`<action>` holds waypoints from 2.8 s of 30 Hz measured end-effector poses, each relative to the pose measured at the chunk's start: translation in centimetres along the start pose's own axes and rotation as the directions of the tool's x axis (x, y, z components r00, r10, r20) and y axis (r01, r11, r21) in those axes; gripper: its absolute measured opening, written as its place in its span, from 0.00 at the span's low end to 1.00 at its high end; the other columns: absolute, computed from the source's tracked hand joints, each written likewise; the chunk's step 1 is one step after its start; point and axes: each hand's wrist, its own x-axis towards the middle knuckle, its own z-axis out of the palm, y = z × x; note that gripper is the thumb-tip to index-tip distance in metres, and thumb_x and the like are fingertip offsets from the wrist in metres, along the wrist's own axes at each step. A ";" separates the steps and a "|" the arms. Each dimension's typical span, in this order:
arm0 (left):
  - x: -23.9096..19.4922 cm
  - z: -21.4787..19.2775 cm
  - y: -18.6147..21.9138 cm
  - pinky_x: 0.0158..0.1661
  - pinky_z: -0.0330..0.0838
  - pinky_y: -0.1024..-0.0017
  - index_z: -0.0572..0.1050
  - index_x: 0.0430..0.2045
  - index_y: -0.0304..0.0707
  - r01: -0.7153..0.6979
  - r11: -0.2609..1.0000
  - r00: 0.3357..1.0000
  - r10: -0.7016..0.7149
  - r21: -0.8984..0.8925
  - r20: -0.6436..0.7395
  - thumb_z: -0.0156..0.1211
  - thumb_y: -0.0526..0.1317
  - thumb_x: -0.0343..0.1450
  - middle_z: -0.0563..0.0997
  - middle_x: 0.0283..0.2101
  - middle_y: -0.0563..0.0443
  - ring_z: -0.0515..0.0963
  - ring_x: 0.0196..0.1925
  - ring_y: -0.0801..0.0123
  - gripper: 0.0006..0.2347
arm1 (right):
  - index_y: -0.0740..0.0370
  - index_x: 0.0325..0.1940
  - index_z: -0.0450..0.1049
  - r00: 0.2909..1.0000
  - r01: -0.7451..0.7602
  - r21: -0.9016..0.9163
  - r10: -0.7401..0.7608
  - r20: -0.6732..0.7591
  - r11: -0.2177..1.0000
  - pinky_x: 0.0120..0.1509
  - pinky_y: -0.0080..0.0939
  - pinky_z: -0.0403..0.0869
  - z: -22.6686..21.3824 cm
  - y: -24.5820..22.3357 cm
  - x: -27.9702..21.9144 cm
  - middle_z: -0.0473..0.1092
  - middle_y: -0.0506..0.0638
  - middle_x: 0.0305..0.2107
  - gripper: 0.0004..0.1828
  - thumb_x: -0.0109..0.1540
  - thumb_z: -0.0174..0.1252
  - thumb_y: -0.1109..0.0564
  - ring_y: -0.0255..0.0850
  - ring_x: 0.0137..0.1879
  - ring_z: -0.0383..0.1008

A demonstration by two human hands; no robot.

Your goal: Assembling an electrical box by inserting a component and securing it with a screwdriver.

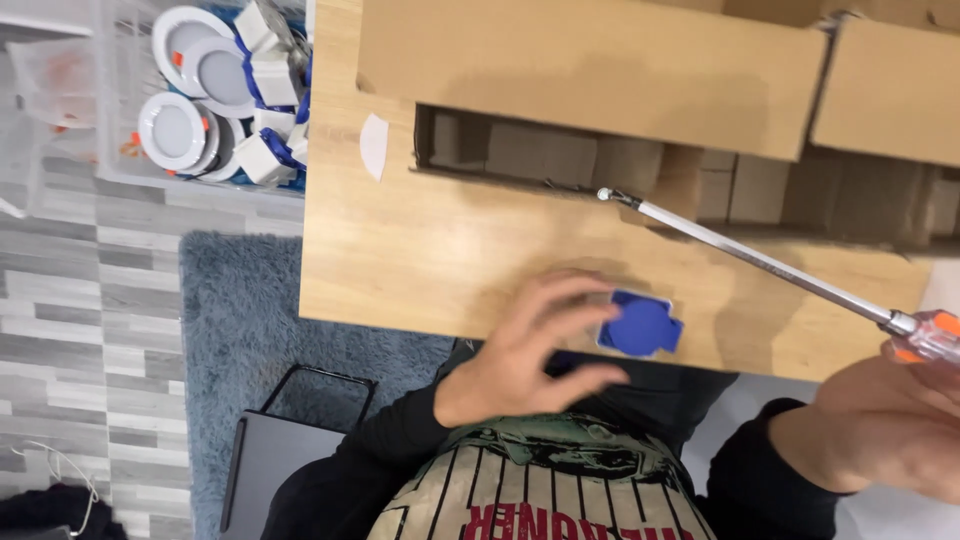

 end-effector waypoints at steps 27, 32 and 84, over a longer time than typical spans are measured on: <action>-1.0 -1.2 7.7 0.44 0.80 0.73 0.82 0.42 0.33 0.064 0.992 0.992 -0.052 0.105 -0.114 0.69 0.27 0.76 0.82 0.43 0.43 0.83 0.38 0.65 0.05 | 0.55 0.75 0.54 0.996 -0.058 0.174 0.046 0.075 0.983 0.50 0.50 0.70 -4.0 -5.9 -5.1 0.62 0.61 0.38 0.25 0.82 0.50 0.40 0.57 0.38 0.70; -1.0 -0.4 7.4 0.49 0.85 0.74 0.81 0.42 0.29 0.137 0.989 0.976 -0.143 -0.051 -0.161 0.66 0.26 0.76 0.85 0.44 0.40 0.87 0.47 0.60 0.04 | 0.56 0.76 0.55 0.997 0.004 0.162 -0.016 0.070 0.987 0.51 0.54 0.70 -4.2 -5.7 -4.4 0.60 0.60 0.51 0.24 0.83 0.47 0.41 0.58 0.41 0.69; 2.4 1.9 2.1 0.66 0.70 0.51 0.73 0.56 0.41 -0.119 0.874 0.991 0.131 0.472 0.007 0.81 0.55 0.71 0.77 0.62 0.42 0.79 0.68 0.46 0.27 | 0.92 0.68 0.65 0.730 0.082 0.176 -0.180 0.660 0.981 0.54 0.62 0.85 2.3 -9.3 7.8 0.72 0.84 0.55 0.32 0.92 0.39 0.49 0.72 0.49 0.82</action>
